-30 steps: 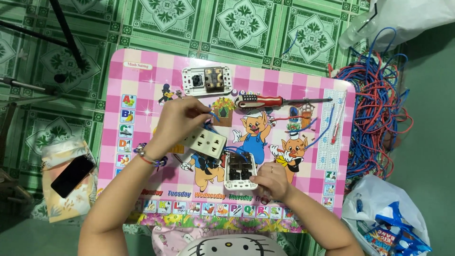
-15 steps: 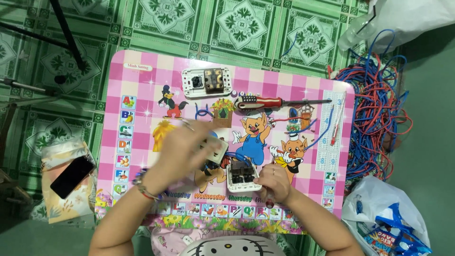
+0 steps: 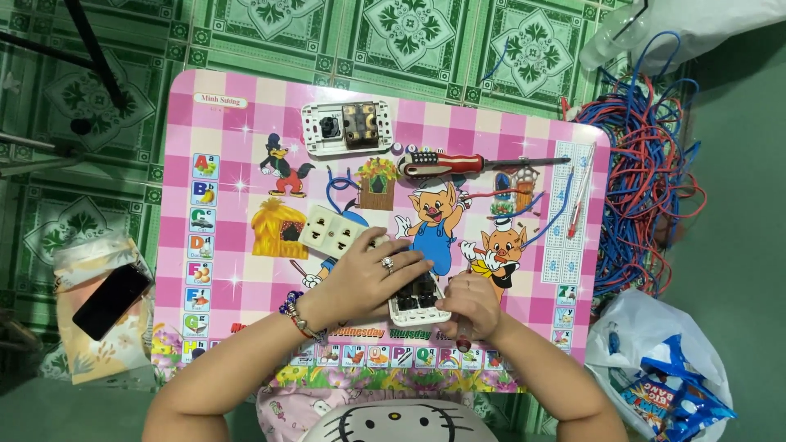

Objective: The person uses a screwdriver to tighten screws on a white electrical outlet, securing red and blue wires to the terminals. The person holds the outlet steady with one hand while turning the screwdriver with the other.

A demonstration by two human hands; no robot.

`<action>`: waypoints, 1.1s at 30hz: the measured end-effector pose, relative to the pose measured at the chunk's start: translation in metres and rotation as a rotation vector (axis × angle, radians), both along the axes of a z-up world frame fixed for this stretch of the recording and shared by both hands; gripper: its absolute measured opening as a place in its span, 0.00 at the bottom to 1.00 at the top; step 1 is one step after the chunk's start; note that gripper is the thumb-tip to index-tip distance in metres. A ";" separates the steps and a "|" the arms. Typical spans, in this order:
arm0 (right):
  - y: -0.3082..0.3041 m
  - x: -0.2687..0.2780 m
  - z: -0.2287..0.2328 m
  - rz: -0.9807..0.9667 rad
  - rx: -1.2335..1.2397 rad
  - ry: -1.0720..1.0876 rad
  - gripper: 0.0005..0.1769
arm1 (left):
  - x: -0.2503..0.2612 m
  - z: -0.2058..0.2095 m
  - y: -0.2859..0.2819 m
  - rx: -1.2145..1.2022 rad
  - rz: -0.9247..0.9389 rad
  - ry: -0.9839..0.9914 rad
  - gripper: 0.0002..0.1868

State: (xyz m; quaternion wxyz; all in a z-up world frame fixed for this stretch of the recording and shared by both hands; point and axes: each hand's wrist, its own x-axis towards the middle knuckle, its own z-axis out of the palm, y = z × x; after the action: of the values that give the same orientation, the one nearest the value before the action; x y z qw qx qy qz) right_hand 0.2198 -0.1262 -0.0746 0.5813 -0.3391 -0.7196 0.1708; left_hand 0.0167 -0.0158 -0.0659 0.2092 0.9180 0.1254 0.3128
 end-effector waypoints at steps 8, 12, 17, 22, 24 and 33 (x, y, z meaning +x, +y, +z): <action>-0.006 -0.001 -0.009 0.037 -0.038 -0.007 0.17 | 0.001 0.005 0.006 0.123 0.078 -0.110 0.10; -0.009 0.001 -0.015 0.019 -0.041 -0.030 0.17 | 0.004 0.008 0.003 0.161 0.107 -0.157 0.10; -0.014 0.007 -0.026 -0.021 0.032 0.040 0.22 | 0.006 0.013 -0.008 0.155 0.149 -0.239 0.10; -0.006 0.004 -0.007 -0.066 0.066 0.149 0.27 | 0.004 -0.002 -0.010 -0.031 0.142 -0.335 0.20; -0.012 0.002 -0.024 -0.127 0.058 0.176 0.28 | 0.002 -0.013 -0.017 0.002 0.182 -0.326 0.30; -0.041 0.020 -0.064 -0.138 -0.267 0.247 0.16 | 0.002 0.001 -0.018 -0.104 0.181 -0.281 0.29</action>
State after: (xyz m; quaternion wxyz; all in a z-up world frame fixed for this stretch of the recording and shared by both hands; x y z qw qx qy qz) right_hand 0.2399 -0.1667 -0.1383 0.6255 -0.4382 -0.5888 0.2646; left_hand 0.0189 -0.0334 -0.0646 0.2428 0.8381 0.1929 0.4489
